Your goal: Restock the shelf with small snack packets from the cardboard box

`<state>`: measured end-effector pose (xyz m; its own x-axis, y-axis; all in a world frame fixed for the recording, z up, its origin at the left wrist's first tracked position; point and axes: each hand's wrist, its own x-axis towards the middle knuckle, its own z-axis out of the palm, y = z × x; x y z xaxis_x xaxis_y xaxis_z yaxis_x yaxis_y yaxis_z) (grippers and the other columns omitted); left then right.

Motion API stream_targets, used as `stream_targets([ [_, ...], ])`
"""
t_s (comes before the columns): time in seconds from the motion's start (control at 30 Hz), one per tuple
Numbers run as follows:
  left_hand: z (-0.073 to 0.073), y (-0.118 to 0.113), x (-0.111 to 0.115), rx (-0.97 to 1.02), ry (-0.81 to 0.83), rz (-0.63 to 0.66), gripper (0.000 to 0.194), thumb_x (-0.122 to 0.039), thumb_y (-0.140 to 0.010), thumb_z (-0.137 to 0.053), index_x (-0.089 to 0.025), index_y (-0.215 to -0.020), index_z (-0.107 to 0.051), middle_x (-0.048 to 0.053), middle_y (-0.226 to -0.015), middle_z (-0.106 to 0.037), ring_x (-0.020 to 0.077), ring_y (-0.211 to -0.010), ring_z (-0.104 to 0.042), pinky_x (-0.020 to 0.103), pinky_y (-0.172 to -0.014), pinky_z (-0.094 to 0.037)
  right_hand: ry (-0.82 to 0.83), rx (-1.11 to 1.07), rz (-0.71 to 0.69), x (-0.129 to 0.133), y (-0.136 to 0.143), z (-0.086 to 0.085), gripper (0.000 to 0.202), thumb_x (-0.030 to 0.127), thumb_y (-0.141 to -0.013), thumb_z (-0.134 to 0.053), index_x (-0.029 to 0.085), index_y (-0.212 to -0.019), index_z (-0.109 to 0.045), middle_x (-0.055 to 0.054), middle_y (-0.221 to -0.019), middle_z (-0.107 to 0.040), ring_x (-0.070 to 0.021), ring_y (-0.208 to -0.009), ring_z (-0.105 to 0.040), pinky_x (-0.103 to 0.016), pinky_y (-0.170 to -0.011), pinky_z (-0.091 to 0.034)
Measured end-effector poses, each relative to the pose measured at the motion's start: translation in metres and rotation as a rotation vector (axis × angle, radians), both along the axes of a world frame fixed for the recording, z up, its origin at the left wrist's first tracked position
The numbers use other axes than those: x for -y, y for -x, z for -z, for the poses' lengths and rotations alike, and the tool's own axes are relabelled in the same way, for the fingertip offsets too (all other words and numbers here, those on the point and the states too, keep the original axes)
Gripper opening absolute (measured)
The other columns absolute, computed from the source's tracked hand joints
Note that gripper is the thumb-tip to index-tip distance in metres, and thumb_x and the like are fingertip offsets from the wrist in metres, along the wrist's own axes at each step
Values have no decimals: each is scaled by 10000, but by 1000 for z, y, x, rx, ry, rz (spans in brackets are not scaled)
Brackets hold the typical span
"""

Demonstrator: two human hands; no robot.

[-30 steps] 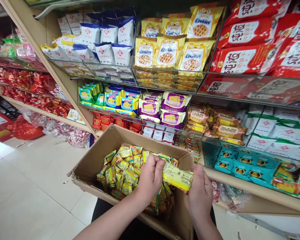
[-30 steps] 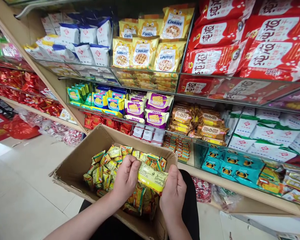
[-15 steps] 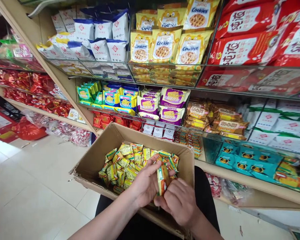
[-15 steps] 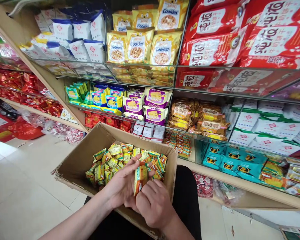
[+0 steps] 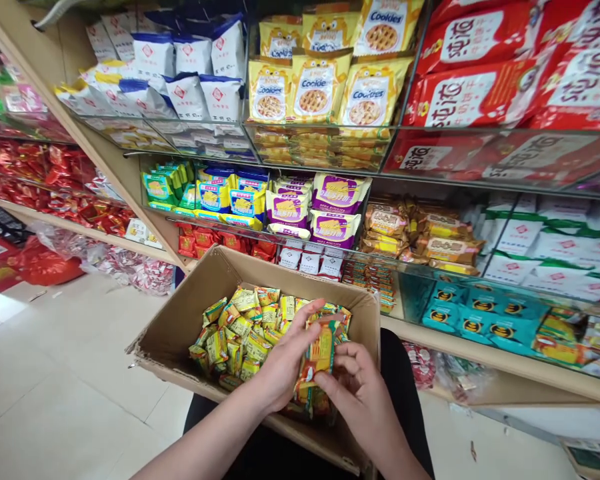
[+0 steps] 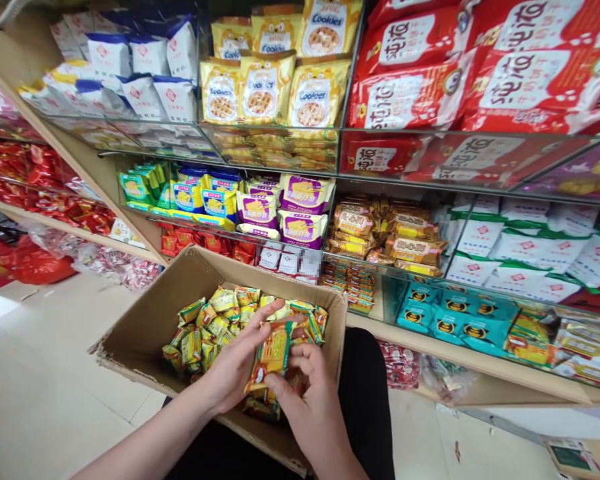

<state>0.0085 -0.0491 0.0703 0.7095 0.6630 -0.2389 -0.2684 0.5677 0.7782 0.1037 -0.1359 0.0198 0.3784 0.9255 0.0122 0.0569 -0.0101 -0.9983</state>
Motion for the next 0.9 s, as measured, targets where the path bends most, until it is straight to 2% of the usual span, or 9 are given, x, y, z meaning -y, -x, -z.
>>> stream_targets([
  [0.13, -1, 7, -1, -205, -283, 244, 915, -50, -682, -548, -350, -1396, -61, 48, -1399, -354, 199, -1133, -482, 270, -821, -435, -4, 201, 63, 5, -13, -4, 726, 273, -675, -688, 261, -1298, -315, -68, -1070, -541, -108, -610, -535, -239, -537, -473],
  [0.3, -7, -1, 8, -205, -490, 426, 1051, 17, -664, -501, -386, -1364, 172, 46, -1486, -136, 213, -1352, -138, 376, -1015, -292, -56, 343, -71, 9, -33, -26, 392, 172, -672, -640, 263, -1046, -567, -72, -1209, -464, -122, -697, -560, -222, -561, -475],
  [0.4, -11, -7, 12, -141, -484, 454, 966, -105, -755, -554, -392, -1374, 130, 52, -1494, -81, 237, -1351, -142, 422, -1037, -257, -27, 232, -152, 15, -43, -38, 241, 174, -660, -646, 227, -886, -580, -30, -955, -587, -129, -676, -560, -212, -559, -464],
  [0.47, -12, -7, 9, -100, -491, 389, 830, -229, -817, -547, -390, -1389, 32, 55, -1489, -106, 249, -1330, -213, 434, -1048, -234, -14, 116, -104, 19, -57, -37, 207, 251, -671, -667, 212, -844, -560, -14, -828, -604, -147, -711, -578, -224, -602, -473],
  [0.53, -9, -3, 3, -131, -517, 297, 658, -307, -852, -514, -377, -1379, -125, 65, -1462, -191, 256, -1266, -336, 430, -1034, -259, 5, 11, 133, 20, -82, -23, 317, 338, -669, -679, 210, -917, -528, -20, -834, -613, -152, -688, -592, -248, -608, -482],
  [0.6, -2, 3, -5, -217, -532, 233, 511, -343, -857, -507, -345, -1317, -286, 82, -1374, -344, 243, -1147, -461, 408, -981, -323, 34, -28, 447, 15, -115, 3, 444, 401, -663, -670, 213, -1016, -478, -40, -893, -617, -153, -635, -598, -274, -579, -487],
  [0.67, 6, 9, -12, -302, -519, 212, 438, -376, -841, -525, -313, -1246, -370, 83, -1250, -454, 222, -1028, -526, 373, -902, -384, 37, 93, 562, 1, -148, 34, 447, 430, -659, -649, 198, -999, -476, -76, -992, -597, -192, -779, -613, -318, -688, -492],
  [0.77, 18, 11, -14, -427, -508, 225, 443, -426, -805, -558, -289, -1193, -395, 76, -1173, -481, 200, -951, -537, 317, -811, -418, 126, 411, 511, -30, -183, 74, 345, 424, -703, -554, 179, -936, -480, -100, -980, -601, -221, -908, -586, -341, -764, -466],
  [0.9, 26, 8, -12, -516, -524, 267, 426, -457, -807, -535, -281, -1169, -397, 68, -1178, -476, 184, -920, -531, 293, -775, -420, 233, 509, 422, -68, -197, 98, 287, 331, -720, -536, 181, -960, -483, -88, -980, -618, -218, -915, -588, -331, -779, -443],
])
